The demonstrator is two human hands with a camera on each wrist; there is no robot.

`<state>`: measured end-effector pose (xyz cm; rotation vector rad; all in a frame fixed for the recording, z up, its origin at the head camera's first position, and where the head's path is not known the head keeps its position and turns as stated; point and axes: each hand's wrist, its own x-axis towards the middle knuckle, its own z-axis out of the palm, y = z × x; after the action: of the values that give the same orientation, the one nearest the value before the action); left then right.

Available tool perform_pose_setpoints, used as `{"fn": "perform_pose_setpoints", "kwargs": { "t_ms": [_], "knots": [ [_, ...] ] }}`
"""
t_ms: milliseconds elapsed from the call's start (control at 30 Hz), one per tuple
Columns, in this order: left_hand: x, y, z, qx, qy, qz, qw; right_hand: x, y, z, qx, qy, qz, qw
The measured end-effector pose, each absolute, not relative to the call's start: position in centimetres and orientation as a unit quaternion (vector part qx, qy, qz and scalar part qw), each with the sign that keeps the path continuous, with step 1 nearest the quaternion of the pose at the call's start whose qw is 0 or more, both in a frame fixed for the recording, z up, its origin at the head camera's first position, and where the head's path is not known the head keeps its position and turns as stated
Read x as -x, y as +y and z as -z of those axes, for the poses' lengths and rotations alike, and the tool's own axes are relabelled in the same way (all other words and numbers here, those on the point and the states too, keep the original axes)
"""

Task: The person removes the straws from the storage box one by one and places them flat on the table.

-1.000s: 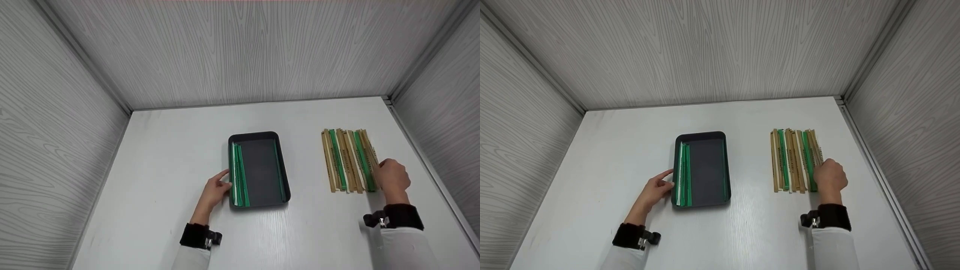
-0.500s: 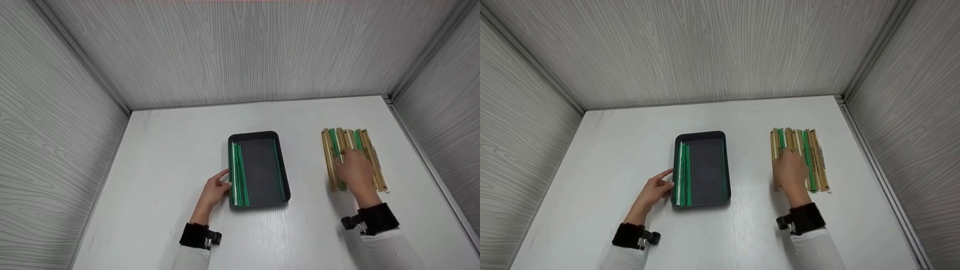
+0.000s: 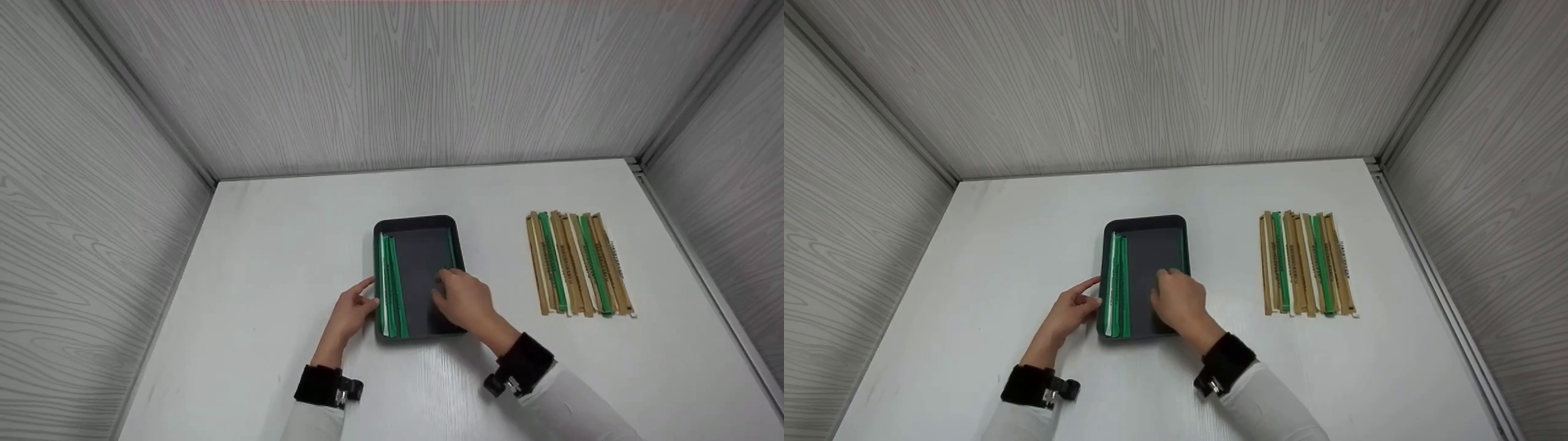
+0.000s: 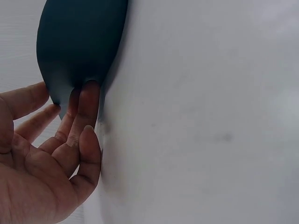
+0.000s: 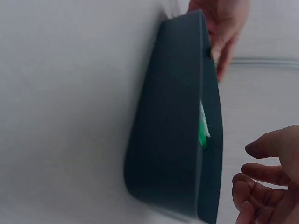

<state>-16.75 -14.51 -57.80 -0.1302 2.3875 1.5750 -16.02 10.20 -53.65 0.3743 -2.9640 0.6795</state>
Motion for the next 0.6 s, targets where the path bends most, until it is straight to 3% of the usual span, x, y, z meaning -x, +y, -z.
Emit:
{"fn": "perform_pose_setpoints", "kwargs": {
  "t_ms": [300, 600],
  "knots": [
    [16.8, -14.0, 57.6, 0.051, 0.831, -0.538, 0.132, 16.2, 6.5, 56.6, -0.147, -0.964, -0.218, -0.047],
    [17.0, -14.3, 57.3, 0.043, 0.826, -0.547, 0.129, 16.4, 4.8, 57.4, -0.139, -0.97, -0.194, -0.051]
  ]
}}
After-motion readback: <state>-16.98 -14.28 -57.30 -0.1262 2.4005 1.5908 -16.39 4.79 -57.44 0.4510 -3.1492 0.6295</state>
